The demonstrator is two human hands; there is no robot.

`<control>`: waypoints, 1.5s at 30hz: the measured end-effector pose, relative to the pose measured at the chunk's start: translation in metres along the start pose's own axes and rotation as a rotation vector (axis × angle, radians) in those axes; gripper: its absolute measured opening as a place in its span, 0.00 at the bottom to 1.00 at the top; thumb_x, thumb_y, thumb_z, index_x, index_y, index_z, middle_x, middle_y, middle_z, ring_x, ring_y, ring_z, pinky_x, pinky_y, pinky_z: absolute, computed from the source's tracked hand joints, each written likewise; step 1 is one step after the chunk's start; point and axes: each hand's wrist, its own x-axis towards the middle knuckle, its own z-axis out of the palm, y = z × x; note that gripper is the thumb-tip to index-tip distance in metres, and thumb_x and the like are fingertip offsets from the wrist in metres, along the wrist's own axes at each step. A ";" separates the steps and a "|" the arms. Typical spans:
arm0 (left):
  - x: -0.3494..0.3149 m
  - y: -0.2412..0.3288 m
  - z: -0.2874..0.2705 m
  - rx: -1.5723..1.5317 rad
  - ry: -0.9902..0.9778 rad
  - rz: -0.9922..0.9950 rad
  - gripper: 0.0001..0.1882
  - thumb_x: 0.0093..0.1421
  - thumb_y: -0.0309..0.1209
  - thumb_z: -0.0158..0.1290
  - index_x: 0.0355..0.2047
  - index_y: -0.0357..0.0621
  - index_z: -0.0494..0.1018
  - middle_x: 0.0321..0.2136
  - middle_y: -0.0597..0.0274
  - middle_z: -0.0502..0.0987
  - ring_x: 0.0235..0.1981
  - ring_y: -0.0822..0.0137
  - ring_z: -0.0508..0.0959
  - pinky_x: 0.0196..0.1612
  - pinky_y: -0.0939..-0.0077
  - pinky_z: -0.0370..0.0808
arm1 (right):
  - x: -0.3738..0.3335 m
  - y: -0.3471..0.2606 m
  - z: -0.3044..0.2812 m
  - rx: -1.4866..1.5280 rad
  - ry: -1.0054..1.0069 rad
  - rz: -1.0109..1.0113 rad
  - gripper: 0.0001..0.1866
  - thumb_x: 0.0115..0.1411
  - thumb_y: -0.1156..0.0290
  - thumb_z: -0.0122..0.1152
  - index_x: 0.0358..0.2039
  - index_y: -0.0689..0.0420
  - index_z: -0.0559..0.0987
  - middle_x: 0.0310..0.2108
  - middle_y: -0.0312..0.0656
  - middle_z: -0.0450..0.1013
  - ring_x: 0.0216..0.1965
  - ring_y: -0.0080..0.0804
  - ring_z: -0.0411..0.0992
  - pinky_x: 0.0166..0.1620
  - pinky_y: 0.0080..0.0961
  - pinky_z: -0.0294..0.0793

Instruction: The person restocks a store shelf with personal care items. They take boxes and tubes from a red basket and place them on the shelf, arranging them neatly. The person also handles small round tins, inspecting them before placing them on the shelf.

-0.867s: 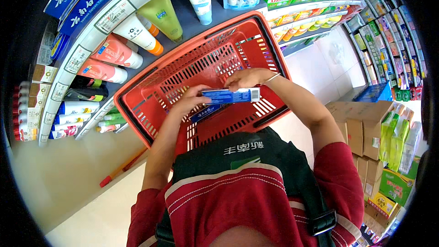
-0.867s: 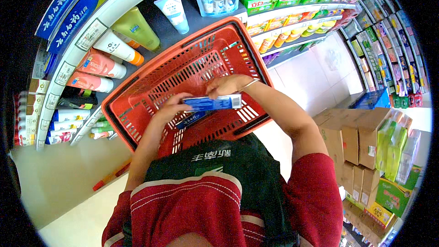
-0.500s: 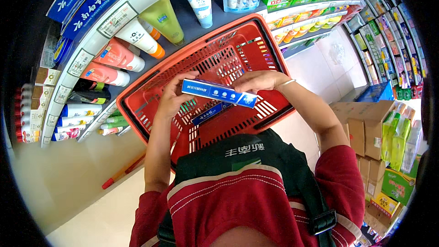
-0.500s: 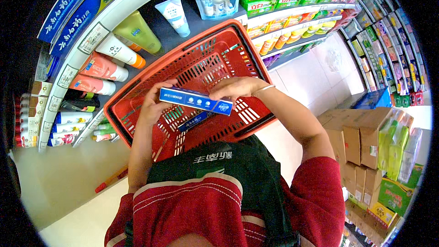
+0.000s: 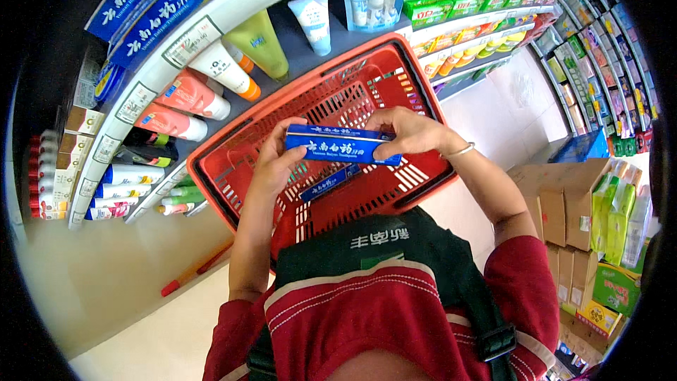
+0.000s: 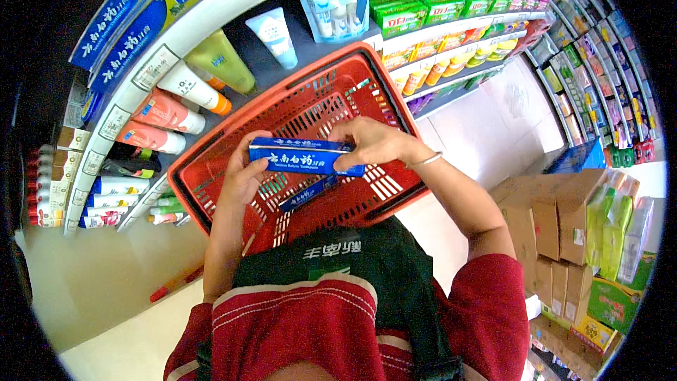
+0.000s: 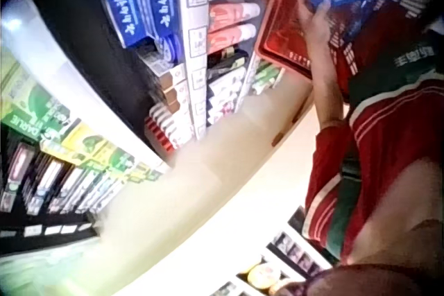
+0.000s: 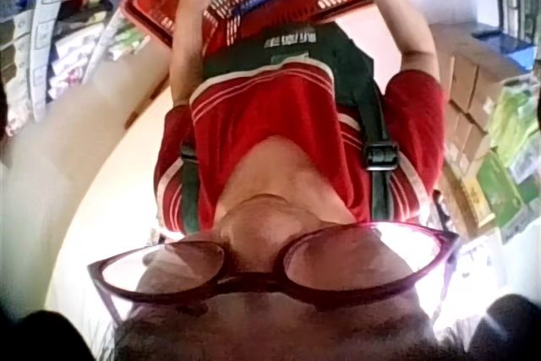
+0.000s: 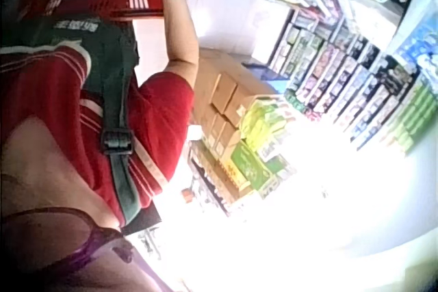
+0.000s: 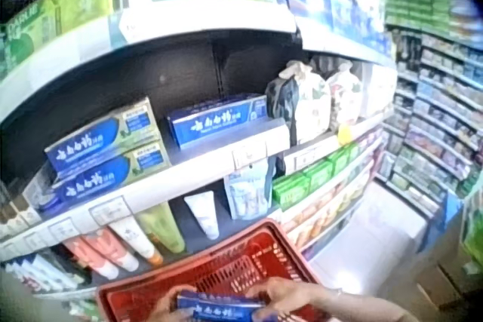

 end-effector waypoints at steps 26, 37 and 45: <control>0.042 0.160 0.101 0.952 0.129 0.839 0.28 0.55 0.29 0.57 0.57 0.36 0.66 0.59 0.47 0.67 0.61 0.53 0.66 0.63 0.64 0.60 | 0.008 -0.214 -0.195 -1.318 0.887 -0.592 0.24 0.54 0.70 0.65 0.54 0.49 0.75 0.47 0.46 0.68 0.53 0.44 0.65 0.56 0.37 0.69; 0.045 0.144 0.087 0.918 0.124 0.779 0.21 0.57 0.28 0.56 0.51 0.36 0.71 0.51 0.49 0.74 0.54 0.56 0.73 0.57 0.66 0.67 | 0.048 -0.223 -0.198 -1.423 0.767 -0.323 0.45 0.54 0.28 0.46 0.64 0.46 0.64 0.60 0.56 0.63 0.64 0.52 0.58 0.66 0.41 0.54; 0.040 -0.017 -0.025 0.806 -0.066 0.054 0.18 0.59 0.29 0.55 0.49 0.36 0.71 0.42 0.54 0.79 0.44 0.62 0.79 0.49 0.68 0.74 | 0.014 -0.161 -0.055 -0.922 0.770 -1.112 0.12 0.52 0.64 0.66 0.33 0.57 0.79 0.31 0.44 0.77 0.33 0.43 0.76 0.36 0.32 0.75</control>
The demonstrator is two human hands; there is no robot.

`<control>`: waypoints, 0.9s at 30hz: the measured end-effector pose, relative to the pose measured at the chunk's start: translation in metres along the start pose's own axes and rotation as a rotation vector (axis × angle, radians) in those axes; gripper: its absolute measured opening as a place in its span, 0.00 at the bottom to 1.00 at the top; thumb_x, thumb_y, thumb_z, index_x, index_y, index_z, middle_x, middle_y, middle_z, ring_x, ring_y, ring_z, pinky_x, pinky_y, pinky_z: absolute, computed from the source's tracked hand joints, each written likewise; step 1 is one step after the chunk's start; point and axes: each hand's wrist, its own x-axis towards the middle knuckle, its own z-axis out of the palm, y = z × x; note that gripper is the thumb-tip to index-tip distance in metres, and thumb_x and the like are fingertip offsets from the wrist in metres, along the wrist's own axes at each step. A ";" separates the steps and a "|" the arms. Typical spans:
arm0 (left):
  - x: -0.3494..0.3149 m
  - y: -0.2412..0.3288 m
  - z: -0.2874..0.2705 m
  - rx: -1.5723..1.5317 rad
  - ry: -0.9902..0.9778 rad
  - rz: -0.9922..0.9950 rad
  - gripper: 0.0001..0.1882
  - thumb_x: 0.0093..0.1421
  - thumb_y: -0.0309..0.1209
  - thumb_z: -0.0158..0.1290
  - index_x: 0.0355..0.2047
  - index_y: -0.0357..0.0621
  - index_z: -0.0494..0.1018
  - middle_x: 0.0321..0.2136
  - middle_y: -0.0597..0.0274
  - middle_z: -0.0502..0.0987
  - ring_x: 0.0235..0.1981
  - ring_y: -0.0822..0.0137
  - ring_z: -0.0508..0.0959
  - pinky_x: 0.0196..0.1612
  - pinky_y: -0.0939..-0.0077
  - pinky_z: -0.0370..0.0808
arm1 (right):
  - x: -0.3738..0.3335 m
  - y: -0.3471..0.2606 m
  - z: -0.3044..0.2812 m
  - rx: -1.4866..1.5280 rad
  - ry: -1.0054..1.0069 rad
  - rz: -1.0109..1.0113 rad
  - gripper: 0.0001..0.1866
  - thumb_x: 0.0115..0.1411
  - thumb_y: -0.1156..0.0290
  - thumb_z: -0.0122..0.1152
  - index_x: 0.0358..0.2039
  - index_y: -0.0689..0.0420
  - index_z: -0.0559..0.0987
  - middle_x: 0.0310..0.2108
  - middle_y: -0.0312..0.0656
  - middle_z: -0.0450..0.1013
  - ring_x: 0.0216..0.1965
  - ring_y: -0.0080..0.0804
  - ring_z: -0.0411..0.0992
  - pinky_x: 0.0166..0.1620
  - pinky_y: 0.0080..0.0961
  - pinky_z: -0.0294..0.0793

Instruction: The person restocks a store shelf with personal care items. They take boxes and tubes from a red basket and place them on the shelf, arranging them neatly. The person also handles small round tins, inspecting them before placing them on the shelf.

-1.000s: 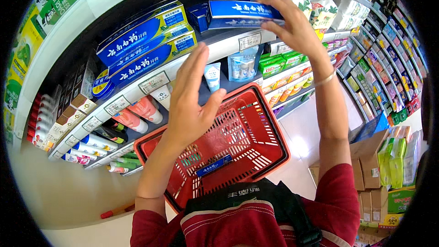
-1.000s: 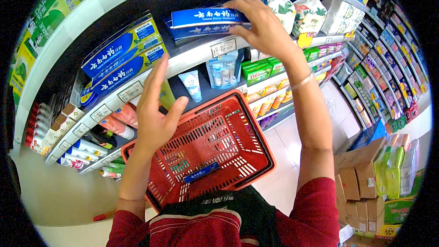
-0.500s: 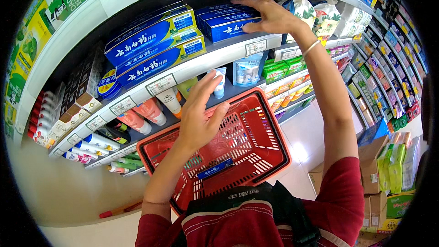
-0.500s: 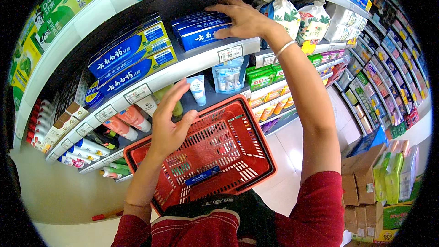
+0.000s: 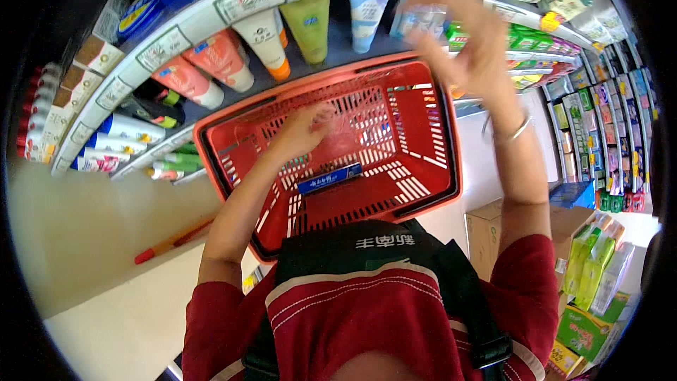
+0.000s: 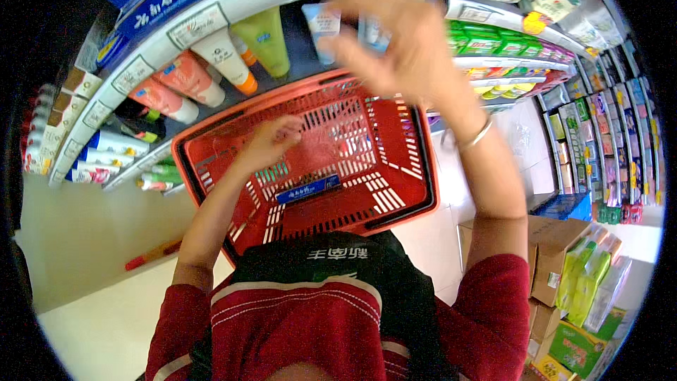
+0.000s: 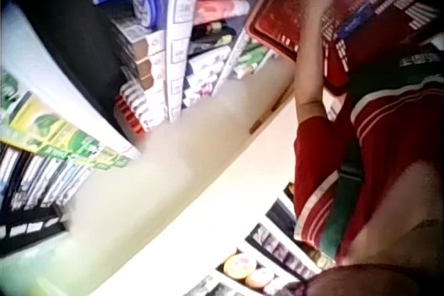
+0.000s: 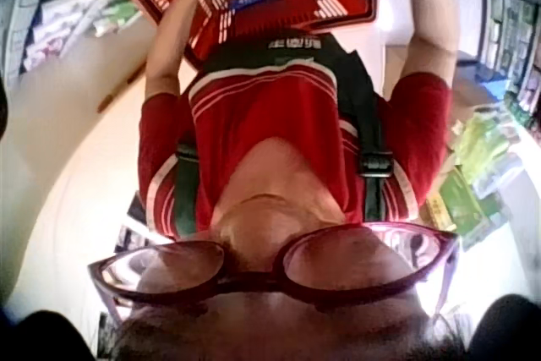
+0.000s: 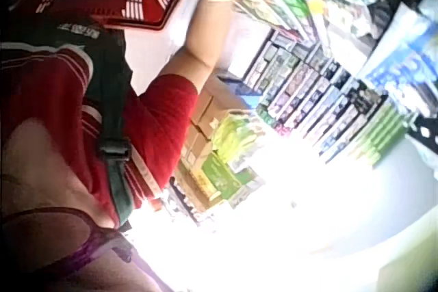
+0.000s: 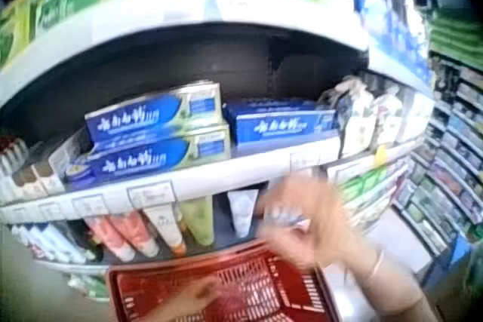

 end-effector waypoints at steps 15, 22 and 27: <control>-0.058 -0.147 0.084 0.783 -0.598 -0.395 0.38 0.43 0.38 0.65 0.54 0.38 0.65 0.49 0.42 0.72 0.52 0.47 0.73 0.52 0.56 0.73 | -0.310 -0.032 0.263 0.288 -1.224 0.819 0.22 0.49 0.58 0.64 0.42 0.57 0.79 0.38 0.54 0.77 0.44 0.52 0.74 0.50 0.41 0.73; -0.048 -0.145 0.081 0.686 -0.793 -0.456 0.36 0.35 0.43 0.67 0.46 0.40 0.73 0.44 0.47 0.76 0.46 0.53 0.77 0.48 0.63 0.75 | -0.327 -0.026 0.267 0.655 -1.282 1.338 0.22 0.51 0.50 0.63 0.25 0.60 0.81 0.22 0.42 0.75 0.19 0.30 0.71 0.25 0.29 0.70; -0.037 -0.099 0.052 0.424 -0.719 -0.463 0.31 0.35 0.39 0.67 0.41 0.39 0.73 0.37 0.49 0.78 0.41 0.55 0.78 0.43 0.63 0.75 | -0.279 -0.017 0.228 0.748 -1.385 1.259 0.15 0.52 0.57 0.65 0.25 0.58 0.80 0.20 0.37 0.73 0.19 0.26 0.68 0.21 0.25 0.65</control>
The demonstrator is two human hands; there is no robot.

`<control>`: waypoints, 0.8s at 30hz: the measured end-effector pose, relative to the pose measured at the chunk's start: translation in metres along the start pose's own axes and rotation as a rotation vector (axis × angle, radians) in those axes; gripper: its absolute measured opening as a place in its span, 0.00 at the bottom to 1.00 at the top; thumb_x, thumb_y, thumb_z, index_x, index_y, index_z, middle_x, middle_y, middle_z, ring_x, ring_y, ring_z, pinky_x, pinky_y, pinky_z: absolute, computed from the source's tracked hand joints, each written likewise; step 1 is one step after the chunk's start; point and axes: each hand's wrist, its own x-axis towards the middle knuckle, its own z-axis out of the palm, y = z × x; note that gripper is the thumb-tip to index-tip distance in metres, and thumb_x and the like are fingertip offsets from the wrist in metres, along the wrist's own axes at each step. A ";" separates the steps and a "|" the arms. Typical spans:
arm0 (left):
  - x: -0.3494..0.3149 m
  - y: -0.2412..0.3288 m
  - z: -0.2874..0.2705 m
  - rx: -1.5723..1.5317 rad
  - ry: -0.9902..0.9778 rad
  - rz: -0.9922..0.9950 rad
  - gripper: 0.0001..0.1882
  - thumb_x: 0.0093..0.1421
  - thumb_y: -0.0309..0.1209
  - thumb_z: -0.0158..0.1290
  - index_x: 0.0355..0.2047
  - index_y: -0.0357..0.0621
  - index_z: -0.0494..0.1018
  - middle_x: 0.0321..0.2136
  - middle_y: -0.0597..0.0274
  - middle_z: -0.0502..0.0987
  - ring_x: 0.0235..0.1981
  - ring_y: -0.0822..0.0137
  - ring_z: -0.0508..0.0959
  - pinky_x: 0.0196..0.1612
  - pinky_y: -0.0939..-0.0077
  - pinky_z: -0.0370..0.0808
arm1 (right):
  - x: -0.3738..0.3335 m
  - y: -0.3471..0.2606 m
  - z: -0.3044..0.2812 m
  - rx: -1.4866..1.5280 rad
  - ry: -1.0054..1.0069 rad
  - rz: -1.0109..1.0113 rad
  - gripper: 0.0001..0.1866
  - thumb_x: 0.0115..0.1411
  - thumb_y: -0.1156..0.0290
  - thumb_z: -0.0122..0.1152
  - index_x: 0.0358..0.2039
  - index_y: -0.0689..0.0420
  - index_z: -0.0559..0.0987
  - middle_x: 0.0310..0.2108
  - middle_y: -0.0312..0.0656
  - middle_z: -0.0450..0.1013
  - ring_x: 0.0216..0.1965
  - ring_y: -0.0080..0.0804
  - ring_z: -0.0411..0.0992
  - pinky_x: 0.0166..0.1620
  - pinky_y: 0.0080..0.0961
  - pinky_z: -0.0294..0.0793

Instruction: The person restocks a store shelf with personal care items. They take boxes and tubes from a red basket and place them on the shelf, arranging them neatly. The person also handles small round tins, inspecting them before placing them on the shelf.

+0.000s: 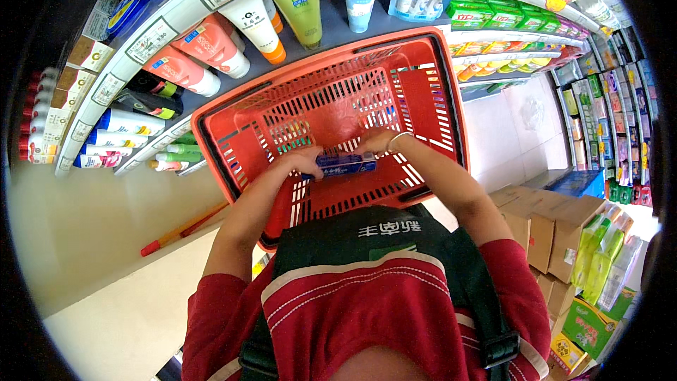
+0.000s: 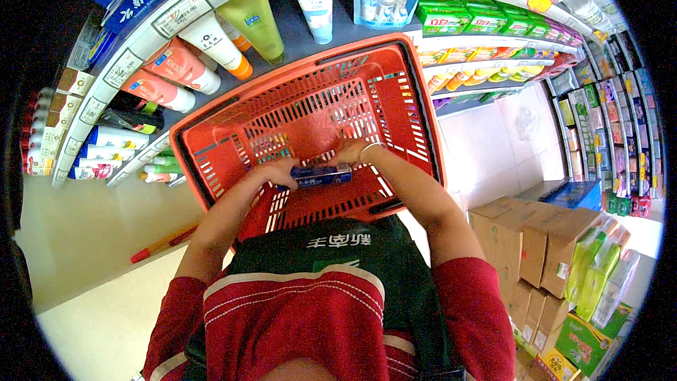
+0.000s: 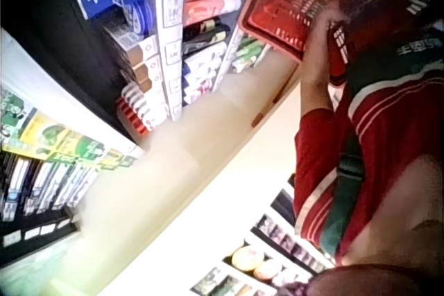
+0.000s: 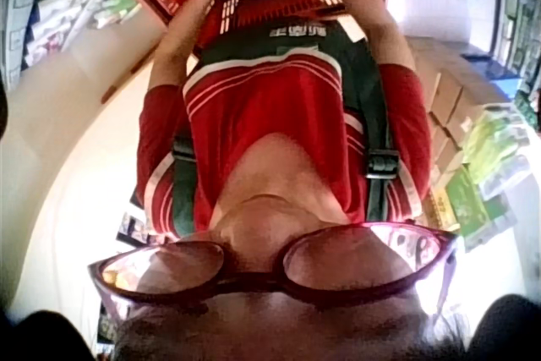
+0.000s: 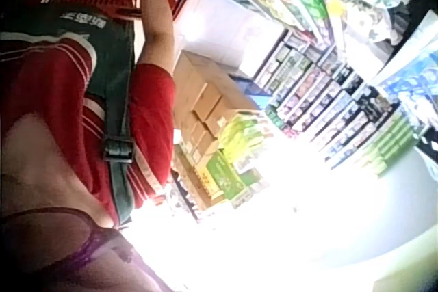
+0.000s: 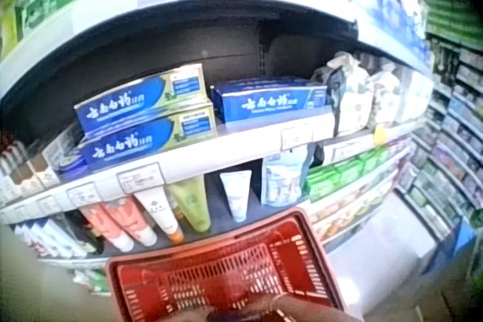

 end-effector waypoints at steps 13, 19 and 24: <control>-0.081 0.041 -0.081 -1.161 -0.060 0.340 0.24 0.59 0.42 0.51 0.49 0.35 0.67 0.40 0.51 0.77 0.30 0.57 0.82 0.36 0.64 0.82 | -0.147 -0.037 -0.047 0.369 0.186 -0.376 0.25 0.56 0.55 0.61 0.45 0.62 0.77 0.31 0.40 0.77 0.31 0.22 0.76 0.31 0.17 0.72; -0.093 0.068 -0.105 -1.247 -0.075 0.452 0.27 0.60 0.42 0.52 0.52 0.33 0.65 0.41 0.50 0.76 0.33 0.58 0.82 0.34 0.60 0.82 | -0.178 -0.047 -0.059 0.380 0.397 -0.559 0.25 0.56 0.53 0.62 0.41 0.65 0.78 0.34 0.44 0.77 0.34 0.25 0.75 0.39 0.21 0.74; -0.115 0.107 -0.124 -1.173 -0.010 0.530 0.26 0.58 0.42 0.53 0.50 0.34 0.66 0.38 0.51 0.76 0.31 0.59 0.81 0.30 0.61 0.82 | -0.241 -0.091 -0.068 -0.400 0.761 -0.731 0.20 0.47 0.67 0.69 0.41 0.58 0.77 0.32 0.49 0.75 0.38 0.48 0.74 0.44 0.37 0.73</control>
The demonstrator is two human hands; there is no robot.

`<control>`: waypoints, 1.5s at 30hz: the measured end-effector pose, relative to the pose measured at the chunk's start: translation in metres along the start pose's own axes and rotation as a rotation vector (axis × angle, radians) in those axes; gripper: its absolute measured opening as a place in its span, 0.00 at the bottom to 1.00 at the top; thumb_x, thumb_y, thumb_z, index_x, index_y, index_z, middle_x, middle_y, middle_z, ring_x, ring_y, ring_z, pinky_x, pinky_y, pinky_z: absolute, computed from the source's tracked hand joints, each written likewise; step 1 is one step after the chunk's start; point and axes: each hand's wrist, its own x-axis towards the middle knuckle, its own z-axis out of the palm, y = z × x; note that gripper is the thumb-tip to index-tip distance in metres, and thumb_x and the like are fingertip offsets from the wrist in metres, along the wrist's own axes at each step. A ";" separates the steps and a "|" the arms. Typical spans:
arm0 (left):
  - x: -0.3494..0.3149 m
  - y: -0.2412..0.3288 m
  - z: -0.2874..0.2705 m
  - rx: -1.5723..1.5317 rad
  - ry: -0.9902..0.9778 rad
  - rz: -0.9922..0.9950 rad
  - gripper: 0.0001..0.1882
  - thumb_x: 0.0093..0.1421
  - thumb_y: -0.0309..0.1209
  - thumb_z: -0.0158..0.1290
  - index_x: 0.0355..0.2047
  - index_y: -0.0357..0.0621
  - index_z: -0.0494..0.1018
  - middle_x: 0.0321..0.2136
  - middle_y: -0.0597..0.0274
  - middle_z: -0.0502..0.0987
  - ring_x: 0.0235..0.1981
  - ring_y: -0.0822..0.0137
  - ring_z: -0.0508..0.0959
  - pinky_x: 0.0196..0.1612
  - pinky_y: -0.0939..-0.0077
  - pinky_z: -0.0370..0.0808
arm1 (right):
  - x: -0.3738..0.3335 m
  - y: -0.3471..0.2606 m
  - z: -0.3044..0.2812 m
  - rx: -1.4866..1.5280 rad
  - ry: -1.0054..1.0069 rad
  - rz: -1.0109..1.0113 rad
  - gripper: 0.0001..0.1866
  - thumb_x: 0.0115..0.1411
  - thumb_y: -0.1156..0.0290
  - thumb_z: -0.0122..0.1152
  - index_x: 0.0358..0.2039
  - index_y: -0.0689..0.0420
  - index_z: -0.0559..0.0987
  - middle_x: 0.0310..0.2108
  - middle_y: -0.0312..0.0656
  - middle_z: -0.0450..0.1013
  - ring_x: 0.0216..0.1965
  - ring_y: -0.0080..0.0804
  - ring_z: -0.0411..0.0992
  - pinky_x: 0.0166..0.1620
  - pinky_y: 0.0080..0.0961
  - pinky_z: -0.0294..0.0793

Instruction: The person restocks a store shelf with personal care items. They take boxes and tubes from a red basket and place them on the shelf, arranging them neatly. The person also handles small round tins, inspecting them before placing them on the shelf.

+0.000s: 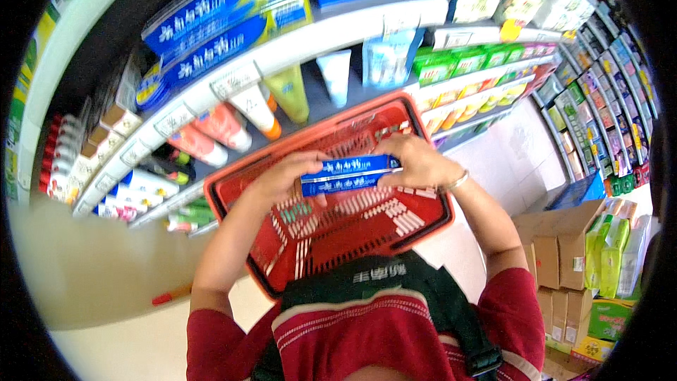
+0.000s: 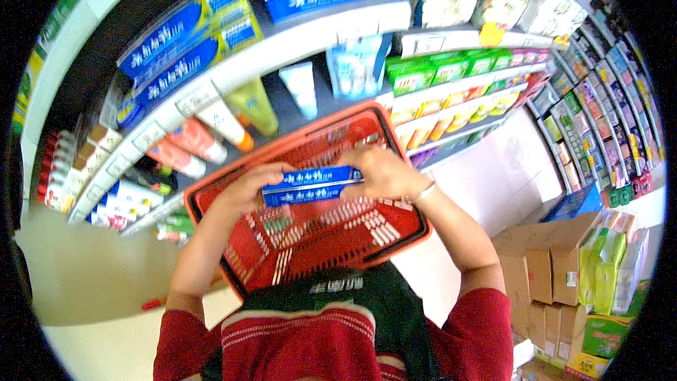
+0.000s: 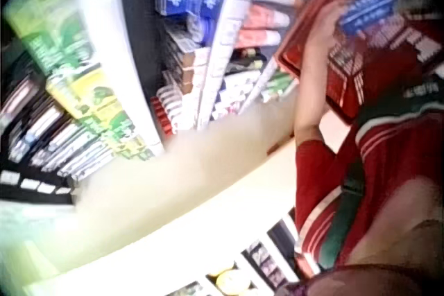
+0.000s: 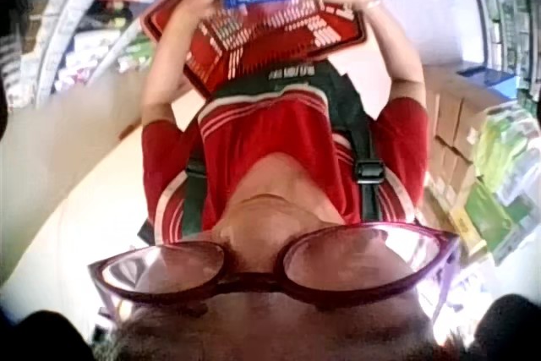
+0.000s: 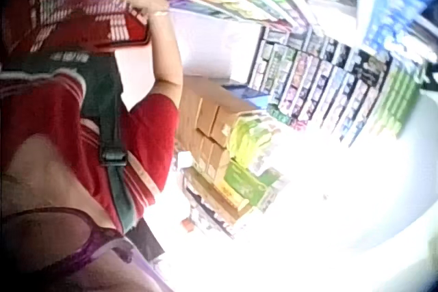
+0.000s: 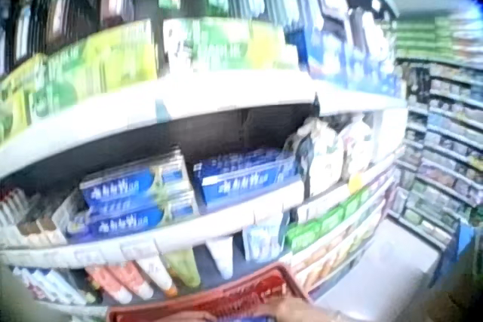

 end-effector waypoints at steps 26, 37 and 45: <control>0.005 0.147 0.127 1.416 0.417 1.178 0.26 0.54 0.31 0.59 0.52 0.34 0.68 0.49 0.46 0.72 0.50 0.50 0.73 0.52 0.62 0.70 | 0.139 -0.038 -0.272 -0.511 0.192 0.078 0.28 0.53 0.71 0.61 0.57 0.50 0.71 0.51 0.49 0.72 0.49 0.42 0.72 0.54 0.32 0.69; 0.055 0.167 0.125 1.821 0.558 1.078 0.37 0.56 0.41 0.57 0.60 0.30 0.59 0.63 0.43 0.57 0.66 0.49 0.56 0.67 0.53 0.52 | 0.197 -0.055 -0.269 -0.682 0.468 -0.063 0.30 0.57 0.45 0.58 0.56 0.48 0.74 0.55 0.45 0.71 0.54 0.41 0.70 0.58 0.33 0.67; 0.089 0.179 0.113 1.997 0.607 0.975 0.38 0.63 0.49 0.45 0.63 0.31 0.56 0.66 0.45 0.52 0.69 0.54 0.47 0.69 0.54 0.41 | 0.213 -0.103 -0.252 -1.279 0.273 0.122 0.30 0.63 0.47 0.50 0.59 0.51 0.69 0.59 0.44 0.67 0.53 0.39 0.70 0.59 0.28 0.66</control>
